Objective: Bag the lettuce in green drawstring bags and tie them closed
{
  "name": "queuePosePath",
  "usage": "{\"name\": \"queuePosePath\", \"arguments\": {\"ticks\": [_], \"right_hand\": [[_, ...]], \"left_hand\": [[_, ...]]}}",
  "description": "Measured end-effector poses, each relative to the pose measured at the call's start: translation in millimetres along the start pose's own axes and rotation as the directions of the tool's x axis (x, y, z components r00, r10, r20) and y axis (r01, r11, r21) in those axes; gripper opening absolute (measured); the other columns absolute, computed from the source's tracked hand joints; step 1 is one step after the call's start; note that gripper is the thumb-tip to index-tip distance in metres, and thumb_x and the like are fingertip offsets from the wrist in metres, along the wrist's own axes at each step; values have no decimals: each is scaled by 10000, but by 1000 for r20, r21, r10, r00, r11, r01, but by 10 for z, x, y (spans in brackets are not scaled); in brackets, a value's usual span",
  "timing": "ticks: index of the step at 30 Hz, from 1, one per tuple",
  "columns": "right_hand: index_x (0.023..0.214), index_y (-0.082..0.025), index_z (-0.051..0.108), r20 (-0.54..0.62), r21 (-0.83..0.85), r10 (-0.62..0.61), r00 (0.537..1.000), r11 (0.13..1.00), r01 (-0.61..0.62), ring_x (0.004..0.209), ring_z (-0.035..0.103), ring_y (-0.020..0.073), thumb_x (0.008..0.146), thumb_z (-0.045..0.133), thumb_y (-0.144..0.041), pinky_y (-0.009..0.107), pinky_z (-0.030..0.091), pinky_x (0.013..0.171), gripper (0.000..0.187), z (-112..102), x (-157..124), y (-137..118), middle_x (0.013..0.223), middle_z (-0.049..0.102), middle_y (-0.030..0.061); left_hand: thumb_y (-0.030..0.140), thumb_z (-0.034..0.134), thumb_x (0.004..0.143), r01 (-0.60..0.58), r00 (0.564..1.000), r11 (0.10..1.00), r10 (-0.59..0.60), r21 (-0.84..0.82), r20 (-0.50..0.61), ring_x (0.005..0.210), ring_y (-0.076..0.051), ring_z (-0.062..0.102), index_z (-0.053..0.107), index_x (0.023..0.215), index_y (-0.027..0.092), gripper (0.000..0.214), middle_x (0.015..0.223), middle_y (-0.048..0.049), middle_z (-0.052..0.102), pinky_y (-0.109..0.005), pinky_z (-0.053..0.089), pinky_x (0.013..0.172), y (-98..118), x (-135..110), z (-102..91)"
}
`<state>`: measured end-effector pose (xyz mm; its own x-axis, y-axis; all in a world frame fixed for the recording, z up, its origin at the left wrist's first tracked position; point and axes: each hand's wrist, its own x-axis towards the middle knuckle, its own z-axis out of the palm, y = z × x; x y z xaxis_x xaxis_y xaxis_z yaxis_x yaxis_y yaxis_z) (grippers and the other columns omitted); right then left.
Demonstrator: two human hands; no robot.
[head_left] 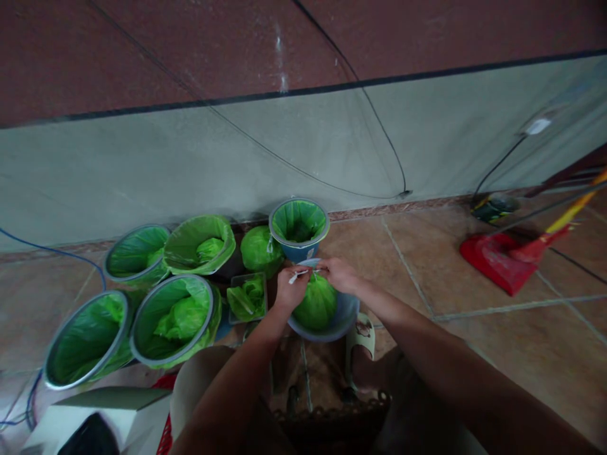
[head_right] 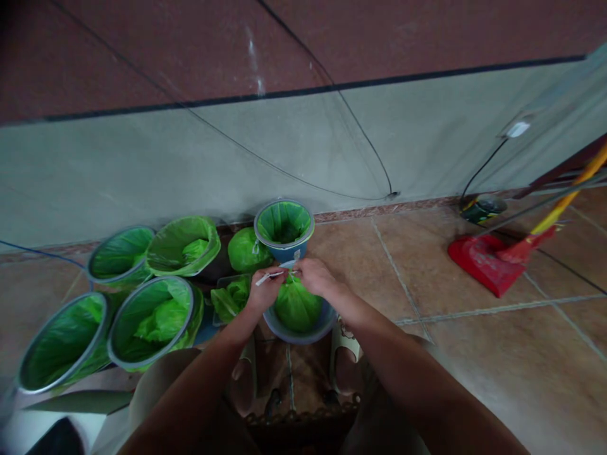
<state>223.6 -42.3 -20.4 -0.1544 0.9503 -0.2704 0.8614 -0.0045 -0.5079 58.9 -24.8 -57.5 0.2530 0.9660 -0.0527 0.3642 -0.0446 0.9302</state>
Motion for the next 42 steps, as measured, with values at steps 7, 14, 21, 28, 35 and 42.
{"name": "queuePosePath", "arguments": {"ticks": [7, 14, 21, 28, 35, 42], "right_hand": [[934, -135, 777, 32, -133, 148, 989, 981, -142, 836, 665, 180, 875, 543, -159, 233, 435, 711, 242, -87, -9, 138, 944, 757, 102], [922, -170, 783, 25, -104, 148, 989, 984, -145, 816, 667, 193, 853, 567, -190, 244, 421, 668, 228, -143, -21, 122, 908, 755, 84], [823, -152, 764, 53, 120, 53, 997, 991, -59, 658, 598, 132, 821, 588, -200, 222, 398, 597, 182, -161, -34, 100, 732, 714, 32], [759, -127, 708, 84, 568, -52, 995, 823, -5, 536, 461, 78, 772, 605, -274, 204, 335, 513, 180, -251, -61, 0, 599, 595, -22], [1114, -163, 635, -54, 865, -19, 998, 498, 57, 465, 416, 46, 832, 631, -437, 192, 293, 431, 392, -311, -67, -94, 821, 687, 15], [1155, -149, 626, 133, 631, -41, 990, 774, -53, 584, 572, 77, 883, 475, -148, 194, 423, 523, 312, -179, -45, -17, 982, 695, 53]], "left_hand": [[242, 580, 869, 15, 1000, 920, -8, 391, -21, 768, -163, 677, 753, 787, 190, 198, 809, -49, 751, -234, 457, 693, 77, -26, -190], [238, 542, 871, 66, 992, 821, -117, 568, 55, 756, -193, 656, 689, 742, 169, 207, 715, -74, 686, -264, 428, 686, 180, 36, -230], [479, 613, 782, 315, 948, 870, -269, -378, 171, 464, -92, 498, 533, 582, 171, 376, 608, -19, 621, -226, 360, 474, 134, 65, -94], [331, 765, 628, 263, 937, 870, -127, -417, 326, 610, -104, 563, 677, 771, 139, 255, 671, -3, 635, -232, 438, 606, 186, 47, -63], [324, 625, 802, 16, 939, 983, 48, -184, 341, 564, -87, 497, 631, 724, 150, 191, 613, 35, 558, -222, 404, 587, 178, 22, -20], [310, 524, 878, -56, 932, 986, 109, -158, 347, 572, -98, 533, 612, 855, 176, 162, 666, 27, 569, -225, 443, 588, 186, 9, -25]]}}
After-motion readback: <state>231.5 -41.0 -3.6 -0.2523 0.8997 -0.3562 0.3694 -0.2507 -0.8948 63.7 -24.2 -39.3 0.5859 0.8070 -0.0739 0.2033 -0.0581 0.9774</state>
